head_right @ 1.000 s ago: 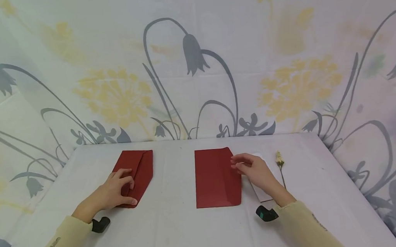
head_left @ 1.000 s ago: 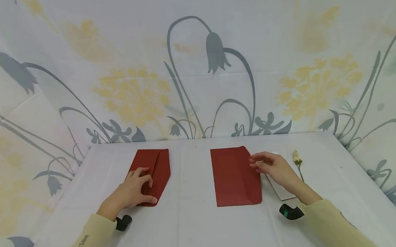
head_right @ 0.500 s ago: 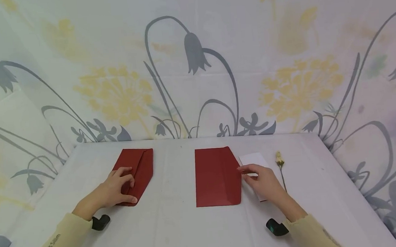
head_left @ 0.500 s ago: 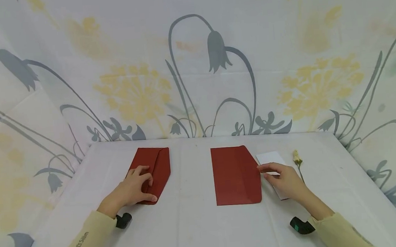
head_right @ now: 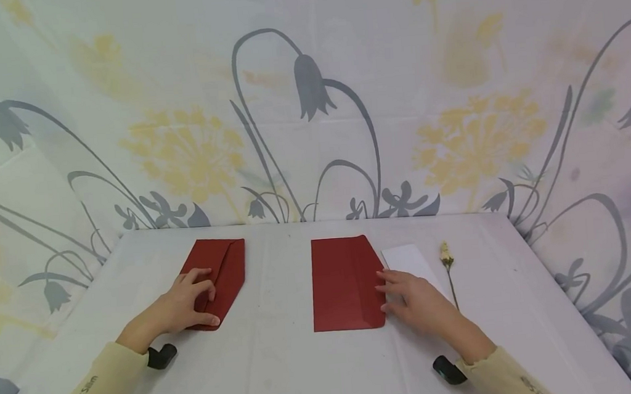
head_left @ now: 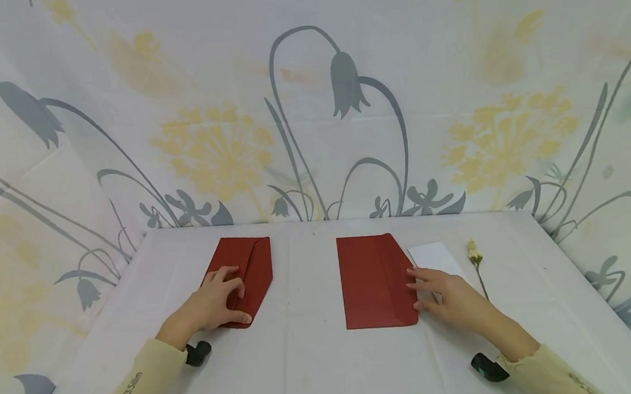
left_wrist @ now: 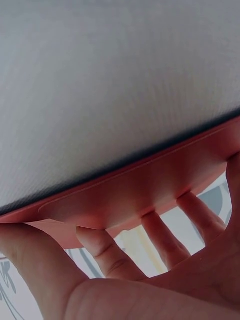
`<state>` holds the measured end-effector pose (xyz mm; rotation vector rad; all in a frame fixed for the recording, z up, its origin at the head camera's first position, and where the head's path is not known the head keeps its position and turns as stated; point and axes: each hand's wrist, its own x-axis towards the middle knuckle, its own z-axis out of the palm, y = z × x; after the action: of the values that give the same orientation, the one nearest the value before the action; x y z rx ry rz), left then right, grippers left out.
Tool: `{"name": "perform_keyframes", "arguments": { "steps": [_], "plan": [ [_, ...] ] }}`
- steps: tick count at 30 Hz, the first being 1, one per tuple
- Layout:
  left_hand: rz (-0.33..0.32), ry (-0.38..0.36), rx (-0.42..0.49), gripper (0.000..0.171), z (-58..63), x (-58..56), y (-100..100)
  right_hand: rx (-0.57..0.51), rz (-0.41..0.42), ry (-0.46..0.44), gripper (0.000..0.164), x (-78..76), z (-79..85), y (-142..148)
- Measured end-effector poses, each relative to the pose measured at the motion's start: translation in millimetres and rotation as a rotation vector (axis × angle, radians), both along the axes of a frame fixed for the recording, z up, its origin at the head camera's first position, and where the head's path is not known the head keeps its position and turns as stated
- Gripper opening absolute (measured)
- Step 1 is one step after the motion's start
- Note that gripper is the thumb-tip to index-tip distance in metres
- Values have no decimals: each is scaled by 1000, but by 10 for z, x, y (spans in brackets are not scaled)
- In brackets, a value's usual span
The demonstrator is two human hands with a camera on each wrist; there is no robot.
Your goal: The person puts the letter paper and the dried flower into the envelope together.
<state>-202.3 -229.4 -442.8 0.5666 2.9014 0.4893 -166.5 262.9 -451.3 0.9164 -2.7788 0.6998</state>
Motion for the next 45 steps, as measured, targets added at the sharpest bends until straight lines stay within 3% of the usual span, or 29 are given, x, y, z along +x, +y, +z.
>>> {"name": "perform_keyframes", "arguments": {
  "steps": [6, 14, 20, 25, 36, 45],
  "plan": [
    [-4, 0, -5, 40, -4, -6, -7, 47, 30, -57, 39, -20, -30, 12],
    [2, -6, -11, 40, -2, -14, 2, 98, 56, -59, 45, -51, -30, -16],
    [1, -6, -7, 40, 6, -14, 12, 112, 69, -169, 48, -51, 4, -37],
    [-16, 6, -3, 40, 10, -19, 18, 97, 68, -203, 48, -35, 0, -21],
    [-37, 1, -4, 44, 42, 24, 9, 112, 83, -202, 50, -32, -15, -33],
    [-78, 85, 59, 51, 116, 53, 95, 136, 105, -188, 48, -36, 25, -65]
  ]
}}
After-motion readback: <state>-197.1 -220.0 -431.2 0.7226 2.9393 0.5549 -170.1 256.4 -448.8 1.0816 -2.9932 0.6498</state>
